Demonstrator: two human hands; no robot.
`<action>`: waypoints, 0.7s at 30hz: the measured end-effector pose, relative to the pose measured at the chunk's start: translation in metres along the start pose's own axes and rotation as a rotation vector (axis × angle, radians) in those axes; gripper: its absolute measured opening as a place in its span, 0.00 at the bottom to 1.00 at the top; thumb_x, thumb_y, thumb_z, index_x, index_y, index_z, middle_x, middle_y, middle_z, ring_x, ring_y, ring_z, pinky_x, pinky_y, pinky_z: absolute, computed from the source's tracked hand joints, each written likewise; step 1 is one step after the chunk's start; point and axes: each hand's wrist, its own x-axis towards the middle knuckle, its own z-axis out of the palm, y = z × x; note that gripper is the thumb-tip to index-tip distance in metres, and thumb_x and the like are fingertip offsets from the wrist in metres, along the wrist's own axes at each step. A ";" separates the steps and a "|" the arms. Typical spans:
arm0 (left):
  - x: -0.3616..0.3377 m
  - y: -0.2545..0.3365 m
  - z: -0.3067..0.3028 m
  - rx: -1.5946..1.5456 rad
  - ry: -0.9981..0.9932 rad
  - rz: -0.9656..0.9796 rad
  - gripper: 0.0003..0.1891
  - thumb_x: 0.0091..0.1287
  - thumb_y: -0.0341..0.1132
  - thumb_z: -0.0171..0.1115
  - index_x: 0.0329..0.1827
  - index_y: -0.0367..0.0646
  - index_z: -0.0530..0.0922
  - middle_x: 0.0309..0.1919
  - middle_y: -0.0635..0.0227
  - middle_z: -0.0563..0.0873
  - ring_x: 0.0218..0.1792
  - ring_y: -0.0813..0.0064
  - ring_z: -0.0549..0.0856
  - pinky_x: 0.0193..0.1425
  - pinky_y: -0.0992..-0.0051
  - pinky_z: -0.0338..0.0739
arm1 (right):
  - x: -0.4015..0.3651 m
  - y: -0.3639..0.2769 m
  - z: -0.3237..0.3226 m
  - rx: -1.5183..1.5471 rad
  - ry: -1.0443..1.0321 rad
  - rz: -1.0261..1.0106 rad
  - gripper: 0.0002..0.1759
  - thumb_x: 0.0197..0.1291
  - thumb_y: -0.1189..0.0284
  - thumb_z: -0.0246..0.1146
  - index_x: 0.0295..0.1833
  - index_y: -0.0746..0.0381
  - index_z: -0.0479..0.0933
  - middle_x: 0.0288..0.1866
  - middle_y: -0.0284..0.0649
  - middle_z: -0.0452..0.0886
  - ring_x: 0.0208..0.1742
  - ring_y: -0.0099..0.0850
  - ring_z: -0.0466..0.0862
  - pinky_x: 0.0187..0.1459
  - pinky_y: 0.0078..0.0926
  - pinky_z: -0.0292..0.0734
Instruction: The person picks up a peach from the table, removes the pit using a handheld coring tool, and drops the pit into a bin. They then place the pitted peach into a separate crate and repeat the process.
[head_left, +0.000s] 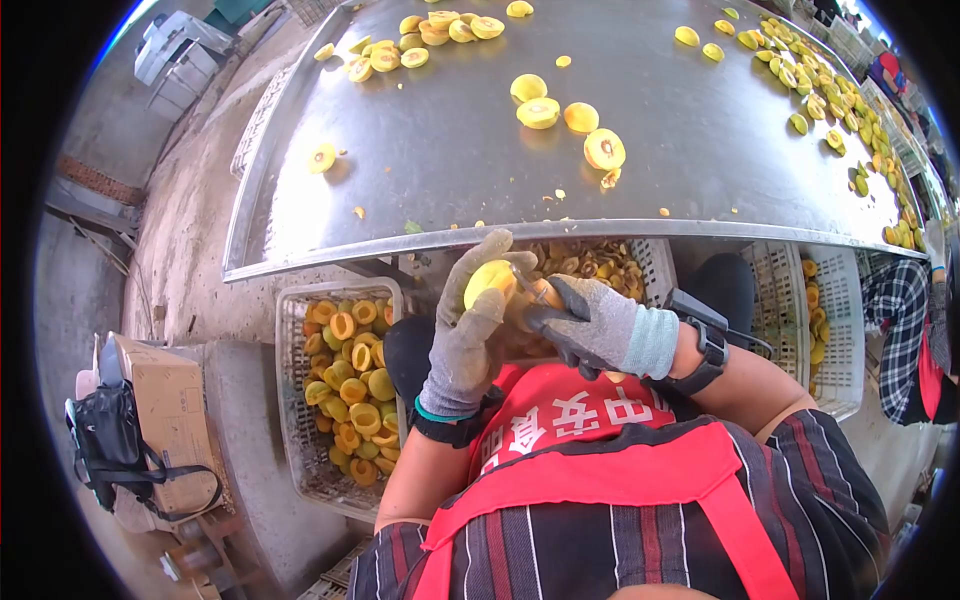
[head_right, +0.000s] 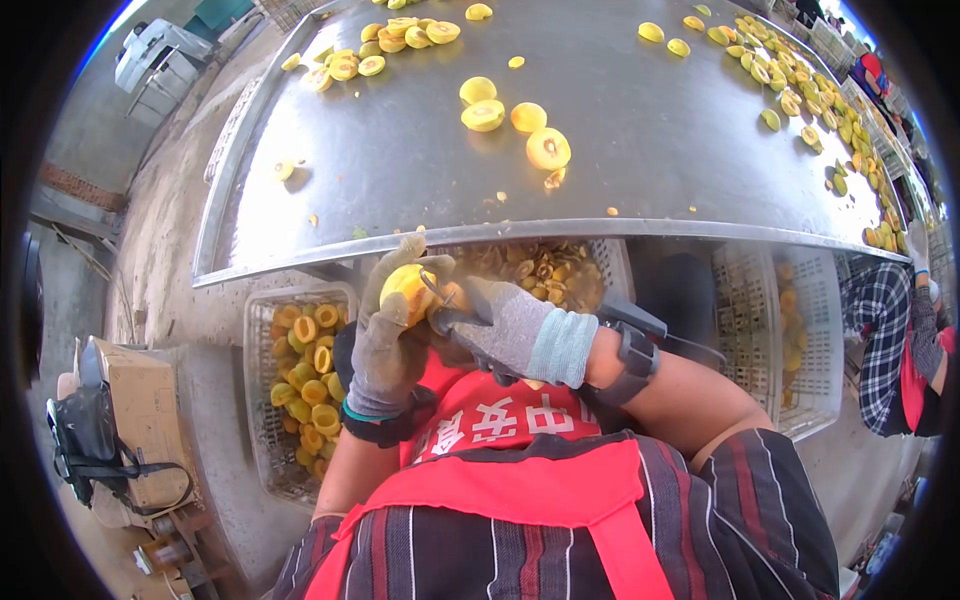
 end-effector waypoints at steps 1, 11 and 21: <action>0.000 -0.001 -0.002 0.000 0.000 0.000 0.25 0.64 0.37 0.58 0.64 0.40 0.66 0.55 0.57 0.76 0.52 0.68 0.79 0.54 0.70 0.76 | -0.001 0.000 0.000 0.035 -0.023 0.003 0.14 0.65 0.61 0.56 0.48 0.60 0.69 0.19 0.33 0.72 0.14 0.21 0.73 0.15 0.18 0.68; -0.008 -0.010 0.002 0.296 -0.013 0.207 0.25 0.63 0.34 0.59 0.62 0.37 0.67 0.52 0.59 0.78 0.54 0.70 0.77 0.58 0.71 0.74 | -0.010 -0.006 0.000 -0.023 -0.110 0.081 0.13 0.62 0.67 0.57 0.47 0.63 0.69 0.24 0.39 0.76 0.17 0.26 0.75 0.20 0.24 0.71; 0.005 0.011 0.004 0.222 0.057 -0.297 0.17 0.67 0.37 0.53 0.53 0.35 0.75 0.43 0.61 0.82 0.42 0.77 0.81 0.44 0.78 0.77 | 0.000 -0.001 0.003 -0.259 -0.187 0.147 0.19 0.59 0.67 0.57 0.55 0.61 0.67 0.31 0.51 0.80 0.33 0.50 0.81 0.38 0.41 0.77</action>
